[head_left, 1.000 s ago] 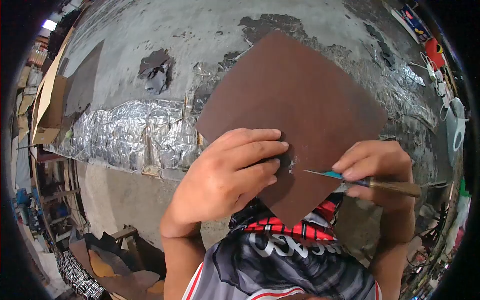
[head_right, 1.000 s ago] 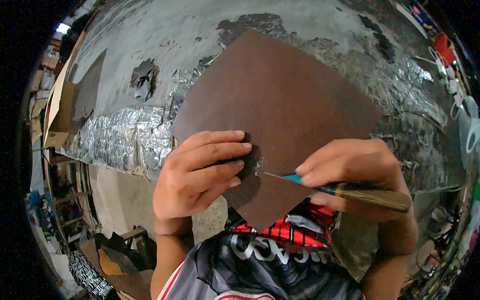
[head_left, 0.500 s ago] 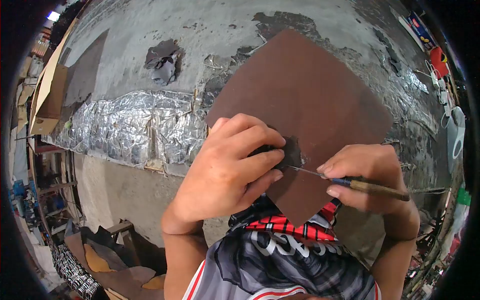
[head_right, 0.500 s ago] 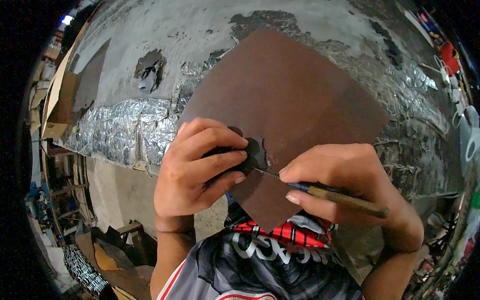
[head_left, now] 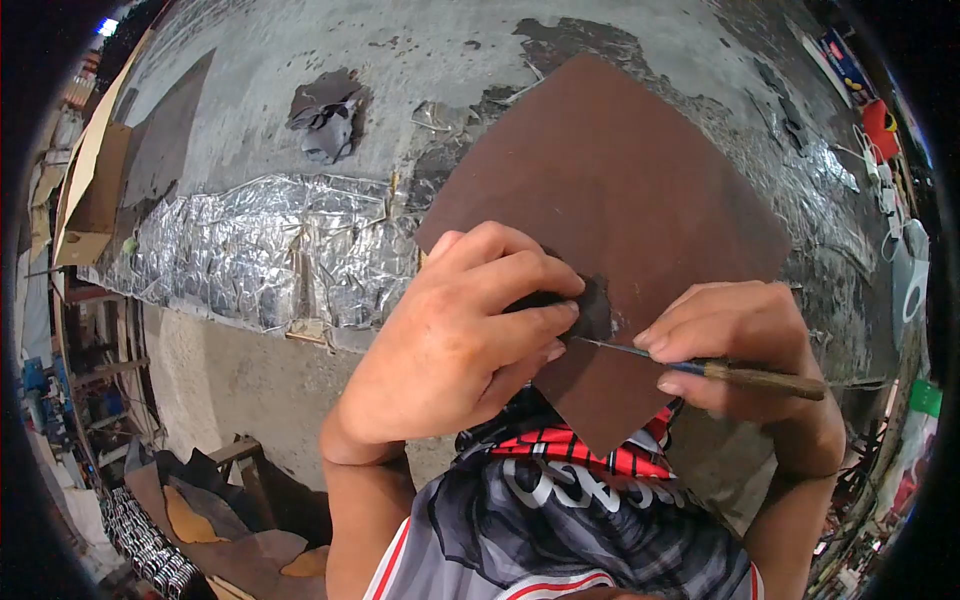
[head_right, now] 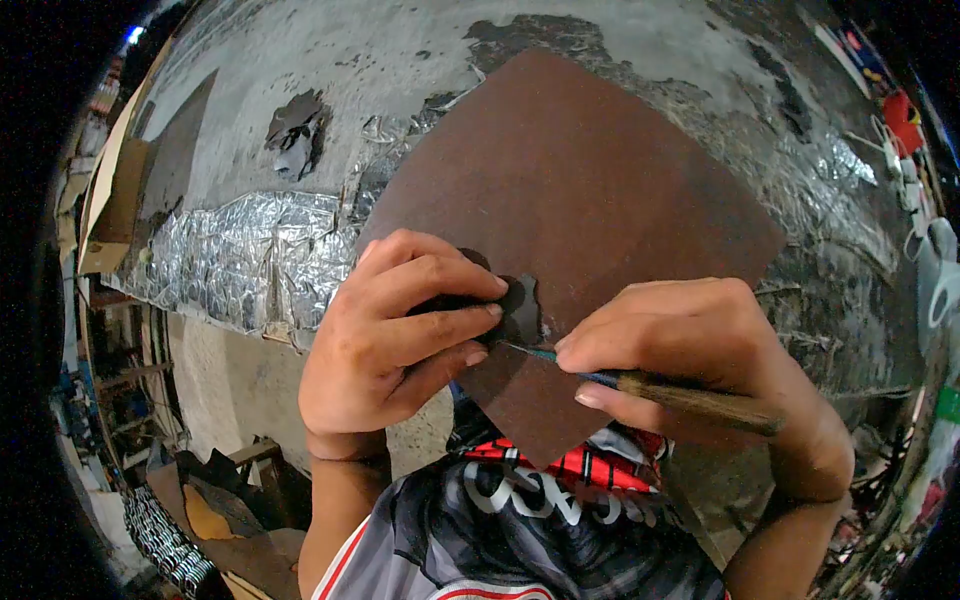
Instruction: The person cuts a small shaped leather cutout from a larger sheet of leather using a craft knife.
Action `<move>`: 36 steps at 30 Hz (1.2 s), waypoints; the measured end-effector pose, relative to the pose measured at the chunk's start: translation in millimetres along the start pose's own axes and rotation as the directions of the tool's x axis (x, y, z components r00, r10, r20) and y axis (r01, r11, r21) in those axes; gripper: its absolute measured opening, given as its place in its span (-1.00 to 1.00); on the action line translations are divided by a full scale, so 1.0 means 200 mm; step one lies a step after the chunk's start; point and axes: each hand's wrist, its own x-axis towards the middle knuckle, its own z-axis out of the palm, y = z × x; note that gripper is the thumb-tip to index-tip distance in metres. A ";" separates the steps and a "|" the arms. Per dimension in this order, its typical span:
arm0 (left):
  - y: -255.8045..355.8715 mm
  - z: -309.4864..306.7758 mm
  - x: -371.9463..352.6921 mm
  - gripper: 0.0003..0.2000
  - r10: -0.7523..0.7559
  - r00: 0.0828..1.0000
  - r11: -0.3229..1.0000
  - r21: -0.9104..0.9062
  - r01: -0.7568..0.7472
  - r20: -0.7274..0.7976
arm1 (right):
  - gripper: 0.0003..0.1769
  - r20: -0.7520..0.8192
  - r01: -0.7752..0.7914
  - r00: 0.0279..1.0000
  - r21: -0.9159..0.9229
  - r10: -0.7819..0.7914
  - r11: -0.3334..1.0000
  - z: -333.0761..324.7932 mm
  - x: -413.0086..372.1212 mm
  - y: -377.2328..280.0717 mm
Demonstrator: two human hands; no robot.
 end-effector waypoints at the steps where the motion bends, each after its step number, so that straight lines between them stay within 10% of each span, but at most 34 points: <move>1: 0.00 0.00 0.00 -0.71 0.010 1.000 1.000 0.003 -0.010 0.003 | -0.72 0.003 -0.007 1.000 0.001 0.007 1.000 -0.01 0.00 0.00; 25: 0.00 0.00 0.00 -0.76 0.016 0.999 1.000 0.006 -0.016 -0.029 | -0.64 0.197 0.106 0.978 -0.196 -0.066 0.975 -0.06 0.05 -0.12; 36: 0.00 0.02 0.00 -0.79 0.015 0.998 1.000 0.003 -0.015 -0.063 | -0.65 -0.039 0.118 0.991 -0.202 -0.129 0.972 0.06 -0.02 -0.10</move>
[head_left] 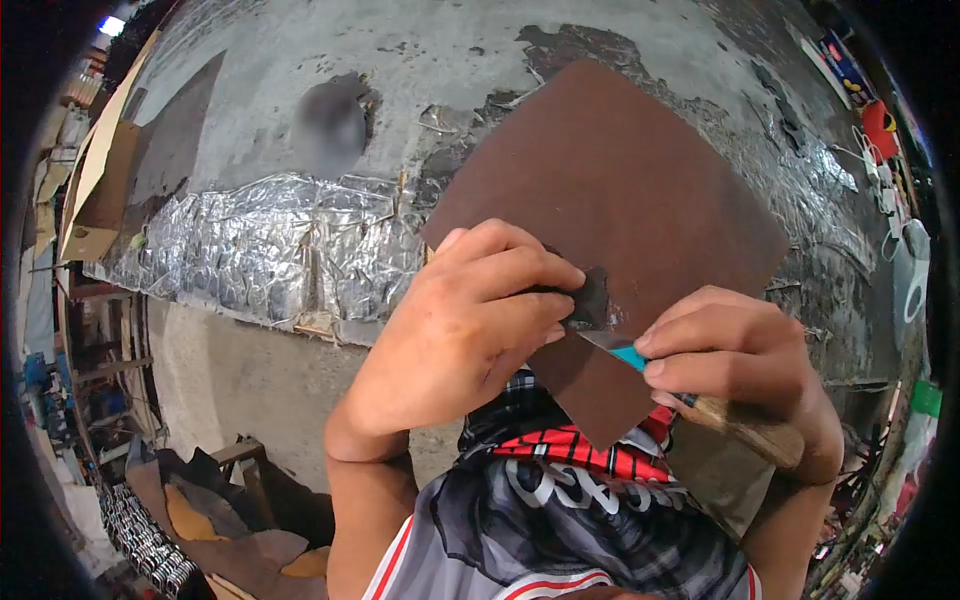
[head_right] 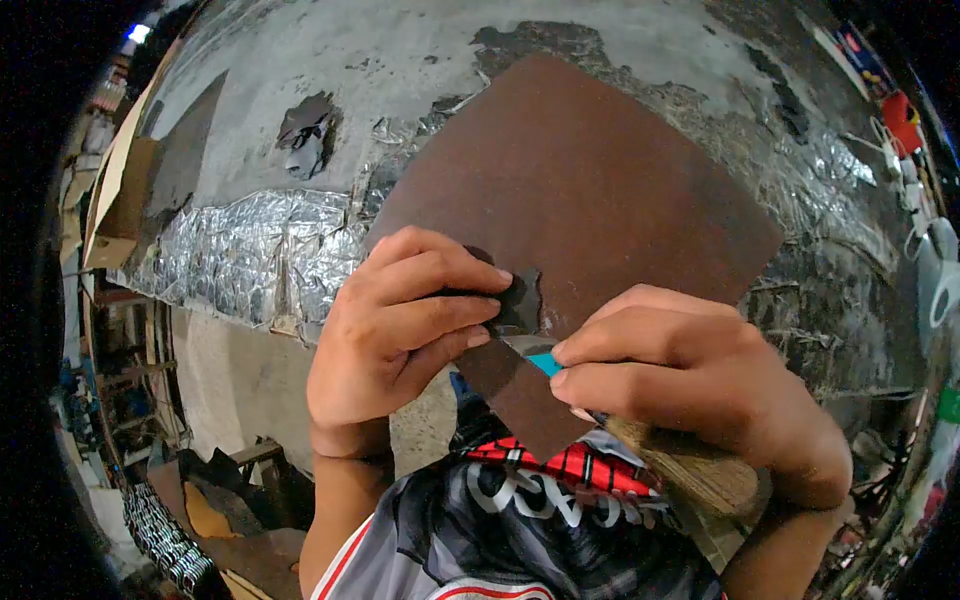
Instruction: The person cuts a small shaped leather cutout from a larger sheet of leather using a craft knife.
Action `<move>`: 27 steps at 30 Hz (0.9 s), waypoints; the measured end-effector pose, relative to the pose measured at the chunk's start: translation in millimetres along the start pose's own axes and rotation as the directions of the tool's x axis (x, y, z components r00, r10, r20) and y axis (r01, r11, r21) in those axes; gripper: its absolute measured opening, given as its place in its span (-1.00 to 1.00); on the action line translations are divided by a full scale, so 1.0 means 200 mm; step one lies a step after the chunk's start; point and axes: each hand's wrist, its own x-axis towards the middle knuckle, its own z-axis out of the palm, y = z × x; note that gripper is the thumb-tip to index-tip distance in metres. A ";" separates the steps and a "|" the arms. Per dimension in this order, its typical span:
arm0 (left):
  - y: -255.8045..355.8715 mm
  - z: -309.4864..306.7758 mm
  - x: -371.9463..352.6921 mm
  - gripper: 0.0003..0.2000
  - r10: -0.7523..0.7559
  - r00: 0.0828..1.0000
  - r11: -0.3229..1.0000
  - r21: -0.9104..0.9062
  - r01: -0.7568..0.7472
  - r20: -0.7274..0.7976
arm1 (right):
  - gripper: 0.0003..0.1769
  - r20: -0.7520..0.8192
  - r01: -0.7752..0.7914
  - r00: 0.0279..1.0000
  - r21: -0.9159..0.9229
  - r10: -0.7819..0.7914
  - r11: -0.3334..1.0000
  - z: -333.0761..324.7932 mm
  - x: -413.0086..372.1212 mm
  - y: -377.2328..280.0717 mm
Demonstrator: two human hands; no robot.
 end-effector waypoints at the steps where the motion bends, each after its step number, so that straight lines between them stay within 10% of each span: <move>1: 0.00 0.00 0.00 -0.79 0.000 1.000 1.000 0.004 0.000 0.000 | -0.63 0.026 0.008 1.000 0.010 -0.008 1.000 0.00 0.00 0.01; 27: -0.02 -0.01 -0.01 -0.78 0.016 0.999 1.000 0.001 -0.016 0.033 | -0.60 0.142 0.089 0.987 -0.057 -0.080 0.994 -0.01 -0.02 0.04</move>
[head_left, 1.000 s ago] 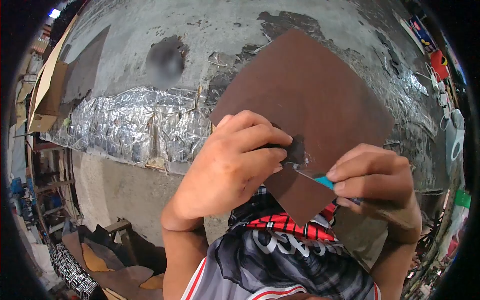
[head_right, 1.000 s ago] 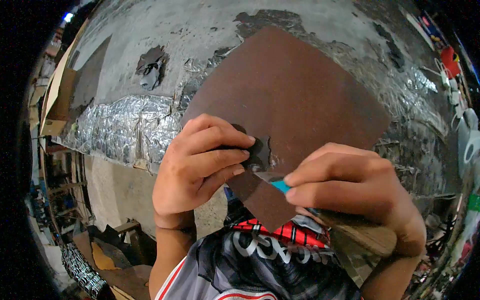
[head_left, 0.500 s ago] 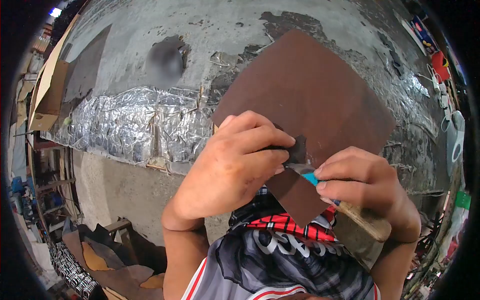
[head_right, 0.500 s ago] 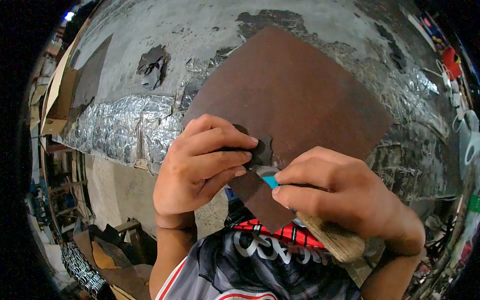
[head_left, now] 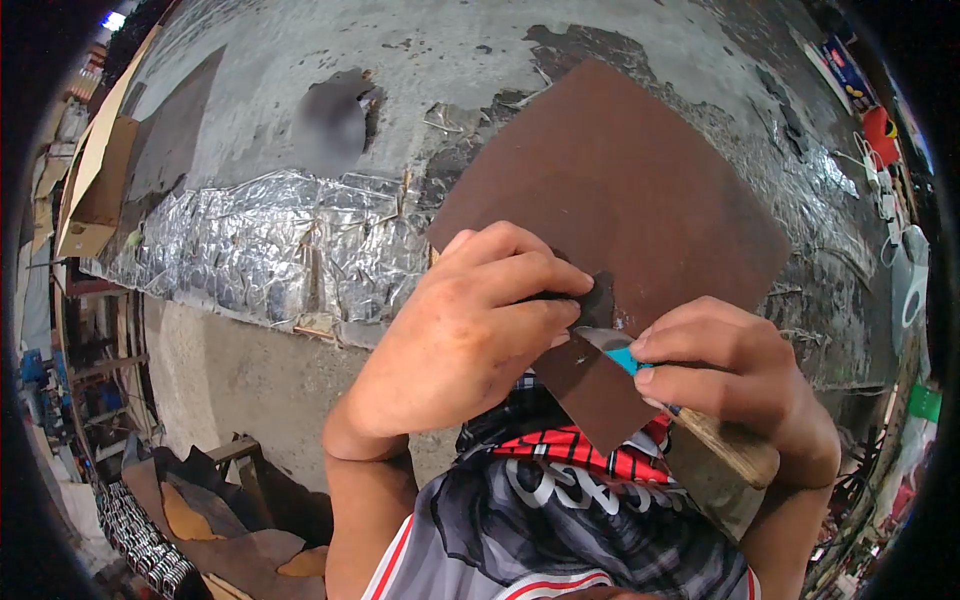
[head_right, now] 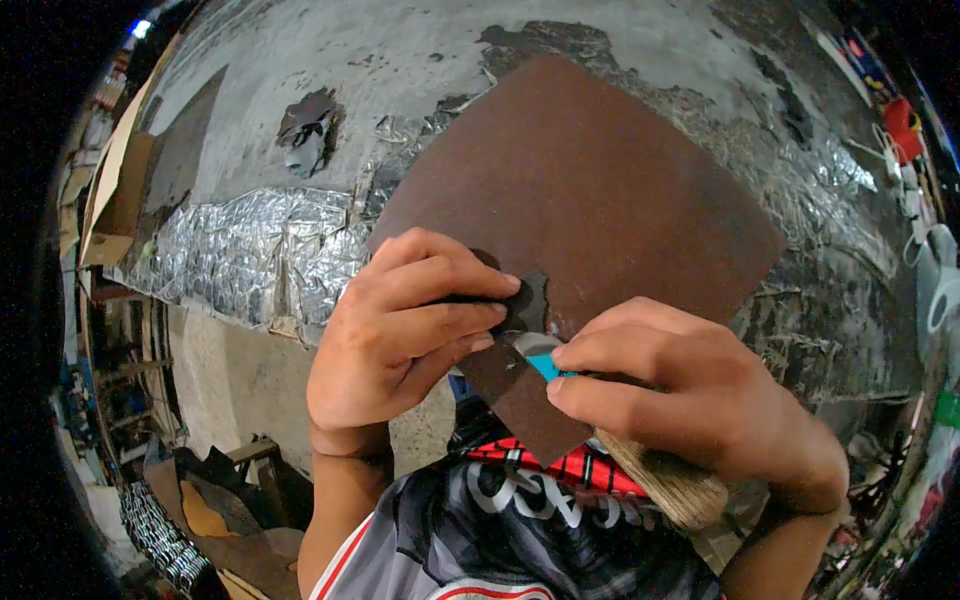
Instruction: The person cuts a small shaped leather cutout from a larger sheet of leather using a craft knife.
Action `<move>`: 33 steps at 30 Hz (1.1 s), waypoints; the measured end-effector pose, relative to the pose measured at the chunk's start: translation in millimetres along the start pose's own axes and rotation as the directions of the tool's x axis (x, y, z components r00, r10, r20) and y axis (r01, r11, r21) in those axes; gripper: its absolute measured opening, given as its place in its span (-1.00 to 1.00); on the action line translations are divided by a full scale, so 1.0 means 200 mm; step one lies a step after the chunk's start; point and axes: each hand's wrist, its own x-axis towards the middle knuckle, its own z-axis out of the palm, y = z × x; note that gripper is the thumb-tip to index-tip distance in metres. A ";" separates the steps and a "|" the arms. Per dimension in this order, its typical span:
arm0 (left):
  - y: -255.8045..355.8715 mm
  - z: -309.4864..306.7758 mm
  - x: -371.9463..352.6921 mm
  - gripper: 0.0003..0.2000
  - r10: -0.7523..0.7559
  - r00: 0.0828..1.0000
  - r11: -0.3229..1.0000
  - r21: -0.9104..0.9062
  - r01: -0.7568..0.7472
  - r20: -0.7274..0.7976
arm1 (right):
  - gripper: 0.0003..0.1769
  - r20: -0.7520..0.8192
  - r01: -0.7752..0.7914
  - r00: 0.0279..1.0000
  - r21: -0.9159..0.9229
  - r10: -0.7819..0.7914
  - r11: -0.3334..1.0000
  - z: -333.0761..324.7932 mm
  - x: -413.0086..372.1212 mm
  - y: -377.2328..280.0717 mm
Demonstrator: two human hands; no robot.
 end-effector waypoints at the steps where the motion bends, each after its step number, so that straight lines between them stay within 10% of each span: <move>1: 0.00 0.00 0.00 -0.78 0.000 1.000 1.000 -0.002 0.000 -0.005 | -0.59 0.005 0.006 1.000 -0.011 -0.006 1.000 0.00 0.00 0.00; 33: 0.00 0.00 0.00 -0.77 -0.001 1.000 1.000 -0.008 0.001 0.000 | -0.61 0.023 0.032 0.999 -0.090 -0.030 0.995 0.00 0.00 -0.02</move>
